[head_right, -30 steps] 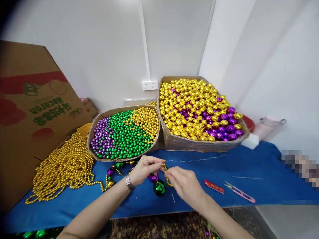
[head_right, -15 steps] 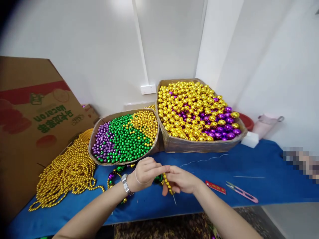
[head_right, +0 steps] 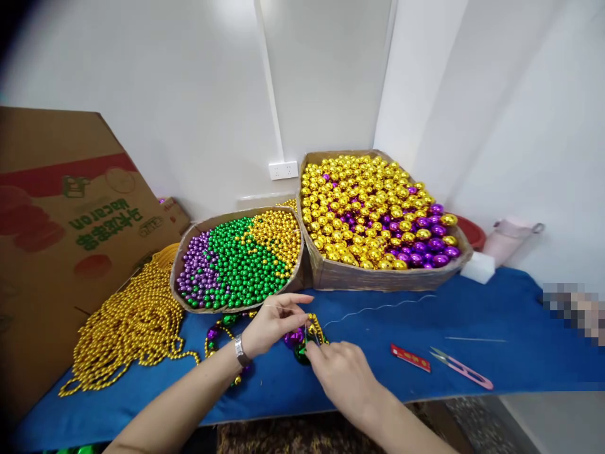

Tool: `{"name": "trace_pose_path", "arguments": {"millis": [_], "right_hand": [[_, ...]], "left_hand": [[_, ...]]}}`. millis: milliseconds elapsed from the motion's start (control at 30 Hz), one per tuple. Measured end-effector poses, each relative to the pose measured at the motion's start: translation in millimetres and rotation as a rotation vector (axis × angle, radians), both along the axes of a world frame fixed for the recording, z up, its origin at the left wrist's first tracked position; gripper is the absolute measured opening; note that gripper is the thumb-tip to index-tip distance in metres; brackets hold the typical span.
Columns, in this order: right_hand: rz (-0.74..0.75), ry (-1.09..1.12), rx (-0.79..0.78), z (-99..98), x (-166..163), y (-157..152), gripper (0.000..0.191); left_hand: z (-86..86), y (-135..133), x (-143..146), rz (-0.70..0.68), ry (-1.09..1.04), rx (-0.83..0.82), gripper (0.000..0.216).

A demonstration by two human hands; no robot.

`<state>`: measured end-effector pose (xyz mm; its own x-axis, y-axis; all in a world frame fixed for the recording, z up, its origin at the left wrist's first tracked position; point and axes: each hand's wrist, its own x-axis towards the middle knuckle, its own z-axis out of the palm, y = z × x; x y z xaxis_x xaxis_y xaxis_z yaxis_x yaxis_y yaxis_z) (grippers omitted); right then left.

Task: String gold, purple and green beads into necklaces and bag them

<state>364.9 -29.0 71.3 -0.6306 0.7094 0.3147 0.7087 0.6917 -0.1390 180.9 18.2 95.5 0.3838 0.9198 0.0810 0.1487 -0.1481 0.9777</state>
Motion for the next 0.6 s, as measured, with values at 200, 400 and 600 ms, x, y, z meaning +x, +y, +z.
{"name": "trace_pose_path", "arguments": {"millis": [200,400,600], "right_hand": [[-0.069,0.432,-0.431,28.9,18,29,0.029],[0.196,0.788,-1.038,-0.9,0,51,0.042],[0.241,0.820,-1.150,-17.7,-10,40,0.046]], "left_hand": [[10.2,-10,-5,-0.025,0.181,0.584,0.038],[13.9,-12,-2,-0.078,0.204,0.802,0.041],[8.8,-12,-5,-0.042,0.233,0.840,0.035]]}}
